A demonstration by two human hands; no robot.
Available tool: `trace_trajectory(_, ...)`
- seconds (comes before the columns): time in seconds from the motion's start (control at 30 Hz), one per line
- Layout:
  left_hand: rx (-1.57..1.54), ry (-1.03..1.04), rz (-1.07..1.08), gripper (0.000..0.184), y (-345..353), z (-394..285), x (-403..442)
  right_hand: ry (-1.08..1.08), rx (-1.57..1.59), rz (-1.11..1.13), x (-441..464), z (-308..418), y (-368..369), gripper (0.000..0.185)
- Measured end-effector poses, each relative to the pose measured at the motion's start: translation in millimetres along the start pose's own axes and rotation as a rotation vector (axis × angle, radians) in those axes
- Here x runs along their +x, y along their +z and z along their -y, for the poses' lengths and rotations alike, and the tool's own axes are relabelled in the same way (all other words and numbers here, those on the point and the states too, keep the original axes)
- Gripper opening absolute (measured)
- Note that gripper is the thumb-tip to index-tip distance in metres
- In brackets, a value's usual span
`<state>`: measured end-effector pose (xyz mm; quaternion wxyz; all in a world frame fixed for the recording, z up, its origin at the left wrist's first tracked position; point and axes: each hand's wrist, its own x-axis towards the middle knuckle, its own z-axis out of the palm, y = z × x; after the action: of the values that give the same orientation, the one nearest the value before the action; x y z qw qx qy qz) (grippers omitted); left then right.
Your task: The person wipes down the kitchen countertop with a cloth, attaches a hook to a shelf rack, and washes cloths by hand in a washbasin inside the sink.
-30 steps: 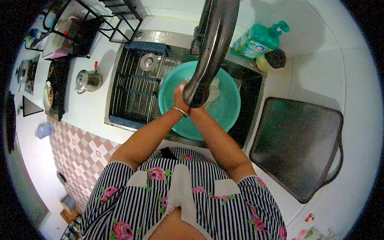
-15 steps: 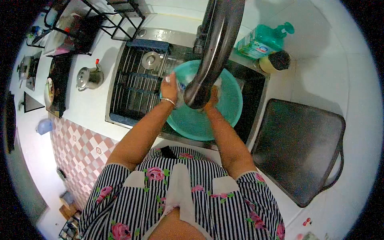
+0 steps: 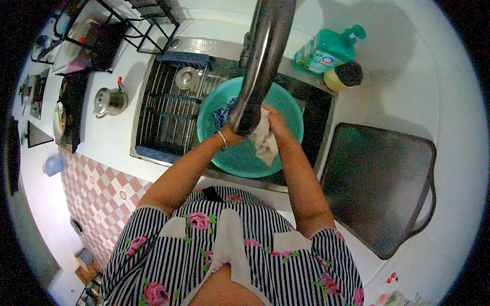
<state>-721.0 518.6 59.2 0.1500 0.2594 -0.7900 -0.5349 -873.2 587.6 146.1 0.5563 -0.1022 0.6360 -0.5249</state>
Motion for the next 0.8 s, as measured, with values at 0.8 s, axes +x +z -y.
trace_trajectory(0.8, 0.18, -0.249, -0.415, 0.053, 7, -68, -10, 0.43, 0.79, 0.329, 25, -75, 51, 0.037)
